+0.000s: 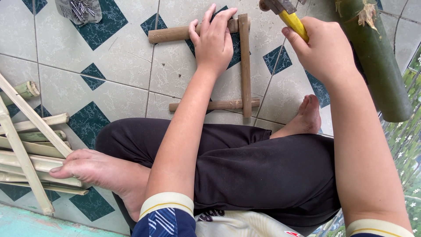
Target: Assembling a small bamboo frame by nailing sticks together on the floor.
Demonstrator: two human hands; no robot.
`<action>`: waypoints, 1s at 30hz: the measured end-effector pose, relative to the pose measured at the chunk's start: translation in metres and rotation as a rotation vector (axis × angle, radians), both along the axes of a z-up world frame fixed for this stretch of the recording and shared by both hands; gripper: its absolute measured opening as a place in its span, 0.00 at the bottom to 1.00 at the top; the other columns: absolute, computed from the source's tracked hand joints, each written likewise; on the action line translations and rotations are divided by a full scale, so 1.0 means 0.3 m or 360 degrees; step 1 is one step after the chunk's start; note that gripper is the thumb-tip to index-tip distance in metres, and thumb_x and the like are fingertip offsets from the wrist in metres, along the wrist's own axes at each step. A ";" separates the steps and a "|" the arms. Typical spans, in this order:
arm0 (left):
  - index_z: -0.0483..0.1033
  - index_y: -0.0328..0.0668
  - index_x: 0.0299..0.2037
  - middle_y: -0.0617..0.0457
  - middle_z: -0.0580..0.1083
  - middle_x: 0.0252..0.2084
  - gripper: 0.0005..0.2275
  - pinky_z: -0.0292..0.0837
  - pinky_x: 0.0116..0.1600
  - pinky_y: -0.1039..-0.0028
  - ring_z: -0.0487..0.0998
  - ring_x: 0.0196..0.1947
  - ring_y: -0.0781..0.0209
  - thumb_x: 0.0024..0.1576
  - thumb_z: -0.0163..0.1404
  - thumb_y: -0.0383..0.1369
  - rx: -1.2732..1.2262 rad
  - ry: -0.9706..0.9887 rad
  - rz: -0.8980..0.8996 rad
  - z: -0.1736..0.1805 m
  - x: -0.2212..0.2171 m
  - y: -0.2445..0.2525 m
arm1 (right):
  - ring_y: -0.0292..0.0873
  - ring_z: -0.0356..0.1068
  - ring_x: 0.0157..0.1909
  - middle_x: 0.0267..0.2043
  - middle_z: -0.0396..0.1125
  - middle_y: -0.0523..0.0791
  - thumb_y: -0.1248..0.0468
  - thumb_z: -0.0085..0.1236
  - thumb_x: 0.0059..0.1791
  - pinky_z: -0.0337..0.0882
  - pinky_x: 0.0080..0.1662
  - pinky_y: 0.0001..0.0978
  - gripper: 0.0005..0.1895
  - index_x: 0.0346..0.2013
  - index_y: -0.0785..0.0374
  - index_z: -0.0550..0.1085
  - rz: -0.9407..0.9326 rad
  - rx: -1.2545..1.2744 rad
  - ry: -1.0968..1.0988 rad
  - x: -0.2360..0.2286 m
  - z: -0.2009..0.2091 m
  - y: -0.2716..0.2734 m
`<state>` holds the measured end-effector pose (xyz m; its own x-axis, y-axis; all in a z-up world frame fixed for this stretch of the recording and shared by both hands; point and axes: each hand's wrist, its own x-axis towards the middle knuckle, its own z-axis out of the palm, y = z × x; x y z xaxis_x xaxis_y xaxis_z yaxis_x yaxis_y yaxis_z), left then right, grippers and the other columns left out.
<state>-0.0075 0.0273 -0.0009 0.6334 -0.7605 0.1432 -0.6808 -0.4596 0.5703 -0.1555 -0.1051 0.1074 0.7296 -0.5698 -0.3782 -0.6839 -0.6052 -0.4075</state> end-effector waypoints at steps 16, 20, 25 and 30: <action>0.66 0.57 0.44 0.67 0.70 0.44 0.11 0.37 0.59 0.51 0.58 0.57 0.61 0.52 0.39 0.34 -0.0119 -0.0013 -0.0058 0.016 0.003 0.003 | 0.46 0.58 0.21 0.22 0.61 0.49 0.55 0.45 0.58 0.58 0.23 0.37 0.19 0.30 0.67 0.67 0.0014 -0.0137 -0.0013 -0.004 -0.078 -0.027; 0.67 0.57 0.43 0.68 0.71 0.43 0.10 0.35 0.59 0.49 0.59 0.56 0.60 0.52 0.38 0.35 -0.0137 -0.0012 -0.0054 0.012 0.000 0.003 | 0.47 0.57 0.21 0.22 0.60 0.50 0.55 0.45 0.58 0.57 0.23 0.39 0.19 0.30 0.66 0.66 -0.0005 -0.0115 0.0018 -0.001 -0.076 -0.022; 0.69 0.56 0.44 0.63 0.69 0.47 0.16 0.40 0.62 0.50 0.62 0.55 0.60 0.48 0.42 0.23 -0.0082 -0.0106 0.0175 -0.031 0.032 0.020 | 0.48 0.55 0.21 0.21 0.59 0.50 0.54 0.43 0.58 0.54 0.23 0.40 0.21 0.27 0.66 0.63 -0.0015 -0.0076 0.0072 -0.001 -0.084 -0.030; 0.67 0.55 0.46 0.61 0.67 0.49 0.19 0.44 0.60 0.52 0.61 0.54 0.60 0.45 0.43 0.23 0.0235 -0.0194 0.0455 0.011 0.152 0.124 | 0.48 0.53 0.21 0.20 0.58 0.50 0.55 0.43 0.58 0.52 0.23 0.40 0.22 0.25 0.66 0.62 -0.0026 -0.0060 0.0070 -0.007 -0.088 -0.033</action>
